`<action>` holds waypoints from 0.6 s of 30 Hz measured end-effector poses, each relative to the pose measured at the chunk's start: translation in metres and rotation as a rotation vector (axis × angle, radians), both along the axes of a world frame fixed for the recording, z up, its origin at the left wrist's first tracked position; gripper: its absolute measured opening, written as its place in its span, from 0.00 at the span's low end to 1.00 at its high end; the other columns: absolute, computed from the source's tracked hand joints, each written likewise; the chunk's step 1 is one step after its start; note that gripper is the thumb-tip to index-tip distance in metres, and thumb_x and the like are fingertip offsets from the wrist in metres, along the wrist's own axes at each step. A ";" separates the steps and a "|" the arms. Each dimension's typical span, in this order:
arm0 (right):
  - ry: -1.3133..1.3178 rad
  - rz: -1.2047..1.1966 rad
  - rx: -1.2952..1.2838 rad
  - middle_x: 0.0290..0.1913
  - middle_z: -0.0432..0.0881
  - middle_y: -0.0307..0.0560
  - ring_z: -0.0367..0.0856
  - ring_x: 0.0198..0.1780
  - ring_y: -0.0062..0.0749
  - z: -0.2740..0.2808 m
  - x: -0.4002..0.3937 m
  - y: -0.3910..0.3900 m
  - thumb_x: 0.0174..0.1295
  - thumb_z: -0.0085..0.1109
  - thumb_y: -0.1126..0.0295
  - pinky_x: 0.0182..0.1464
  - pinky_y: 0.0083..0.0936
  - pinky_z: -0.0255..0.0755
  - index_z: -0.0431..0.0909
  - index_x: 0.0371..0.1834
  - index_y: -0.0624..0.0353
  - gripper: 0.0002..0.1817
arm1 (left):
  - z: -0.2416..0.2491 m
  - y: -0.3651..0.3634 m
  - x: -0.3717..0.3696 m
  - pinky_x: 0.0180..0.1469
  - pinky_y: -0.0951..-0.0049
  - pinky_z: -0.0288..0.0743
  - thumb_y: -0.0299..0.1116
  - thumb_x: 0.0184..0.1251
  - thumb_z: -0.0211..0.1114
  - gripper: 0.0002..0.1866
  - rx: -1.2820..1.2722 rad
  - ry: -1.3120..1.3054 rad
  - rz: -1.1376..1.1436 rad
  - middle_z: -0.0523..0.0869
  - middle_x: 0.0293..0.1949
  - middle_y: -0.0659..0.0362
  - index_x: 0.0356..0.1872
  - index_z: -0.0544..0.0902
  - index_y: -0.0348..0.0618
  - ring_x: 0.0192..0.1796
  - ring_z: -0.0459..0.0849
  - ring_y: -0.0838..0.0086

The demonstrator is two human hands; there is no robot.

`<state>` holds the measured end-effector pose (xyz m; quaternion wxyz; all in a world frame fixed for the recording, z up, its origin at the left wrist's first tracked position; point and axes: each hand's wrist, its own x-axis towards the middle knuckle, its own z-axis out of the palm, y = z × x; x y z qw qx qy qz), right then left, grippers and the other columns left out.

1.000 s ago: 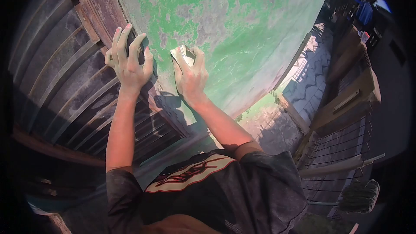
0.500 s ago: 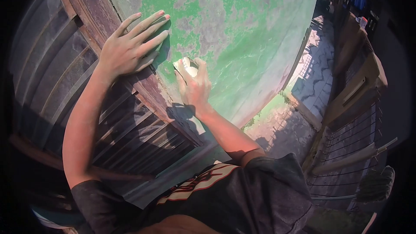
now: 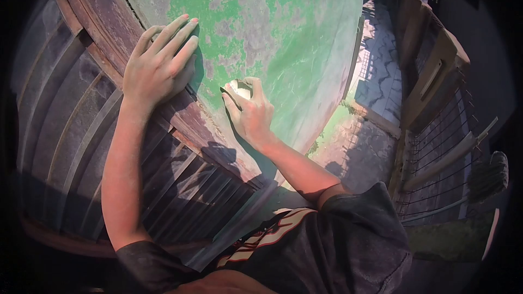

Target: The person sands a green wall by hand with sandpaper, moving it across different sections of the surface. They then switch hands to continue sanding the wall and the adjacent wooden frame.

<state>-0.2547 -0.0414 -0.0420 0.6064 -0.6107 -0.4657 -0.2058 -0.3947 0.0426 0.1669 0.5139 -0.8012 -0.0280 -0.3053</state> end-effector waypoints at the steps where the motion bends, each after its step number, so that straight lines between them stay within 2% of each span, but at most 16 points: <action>1: 0.009 -0.011 -0.006 0.57 0.83 0.52 0.92 0.48 0.48 0.006 0.000 0.003 0.67 0.78 0.64 0.49 0.39 0.85 0.96 0.56 0.50 0.15 | -0.001 0.001 -0.001 0.76 0.66 0.71 0.37 0.69 0.71 0.14 0.013 -0.008 -0.016 0.87 0.72 0.67 0.54 0.87 0.52 0.76 0.80 0.75; 4: 0.027 -0.041 0.081 0.58 0.83 0.57 0.91 0.48 0.51 0.023 0.002 0.008 0.69 0.76 0.65 0.49 0.40 0.85 0.95 0.58 0.51 0.16 | -0.001 0.005 -0.001 0.74 0.65 0.72 0.37 0.69 0.71 0.13 0.023 -0.003 -0.049 0.88 0.69 0.66 0.52 0.88 0.51 0.74 0.82 0.74; 7: 0.028 -0.068 0.145 0.60 0.80 0.57 0.91 0.51 0.55 0.005 -0.005 0.020 0.69 0.77 0.63 0.47 0.43 0.85 0.93 0.61 0.48 0.18 | -0.001 0.007 -0.001 0.74 0.65 0.72 0.37 0.70 0.71 0.12 0.031 0.005 -0.065 0.89 0.68 0.64 0.51 0.88 0.50 0.73 0.82 0.74; 8: 0.054 -0.074 0.112 0.62 0.78 0.59 0.90 0.52 0.56 -0.007 -0.015 0.018 0.69 0.76 0.64 0.49 0.43 0.85 0.92 0.62 0.48 0.19 | -0.002 0.008 -0.001 0.74 0.65 0.72 0.37 0.70 0.71 0.12 0.033 0.012 -0.082 0.89 0.68 0.64 0.51 0.88 0.50 0.73 0.82 0.74; 9: 0.164 0.000 0.095 0.63 0.78 0.62 0.88 0.58 0.58 -0.015 -0.029 0.012 0.71 0.75 0.67 0.58 0.42 0.83 0.93 0.62 0.53 0.17 | -0.003 0.008 -0.003 0.74 0.65 0.72 0.37 0.70 0.71 0.12 0.017 0.018 -0.083 0.89 0.67 0.64 0.51 0.88 0.50 0.73 0.82 0.74; 11: 0.134 -0.020 0.123 0.62 0.79 0.61 0.88 0.59 0.59 -0.029 -0.036 0.013 0.71 0.75 0.68 0.59 0.42 0.84 0.93 0.61 0.54 0.17 | -0.001 0.008 -0.003 0.74 0.65 0.72 0.38 0.71 0.71 0.12 0.015 0.026 -0.099 0.89 0.67 0.63 0.51 0.87 0.50 0.73 0.82 0.73; 12: 0.135 -0.031 0.134 0.62 0.79 0.61 0.88 0.59 0.59 -0.026 -0.035 0.018 0.71 0.75 0.68 0.59 0.42 0.84 0.93 0.61 0.54 0.17 | -0.002 0.007 -0.003 0.74 0.65 0.72 0.38 0.72 0.68 0.10 0.013 0.021 -0.121 0.90 0.64 0.62 0.49 0.87 0.50 0.72 0.83 0.73; 13: 0.137 -0.064 0.156 0.61 0.80 0.61 0.88 0.59 0.58 -0.023 -0.032 0.024 0.71 0.74 0.68 0.58 0.42 0.84 0.93 0.61 0.55 0.16 | -0.002 0.008 -0.002 0.74 0.65 0.72 0.38 0.73 0.64 0.09 0.009 0.015 -0.138 0.91 0.61 0.61 0.47 0.88 0.50 0.70 0.84 0.73; 18: 0.185 -0.094 0.167 0.59 0.81 0.63 0.88 0.54 0.56 0.047 -0.015 0.024 0.73 0.72 0.66 0.53 0.44 0.82 0.92 0.60 0.58 0.15 | -0.002 0.008 -0.004 0.74 0.65 0.72 0.39 0.74 0.63 0.10 0.022 0.039 -0.138 0.91 0.61 0.61 0.47 0.87 0.49 0.70 0.83 0.72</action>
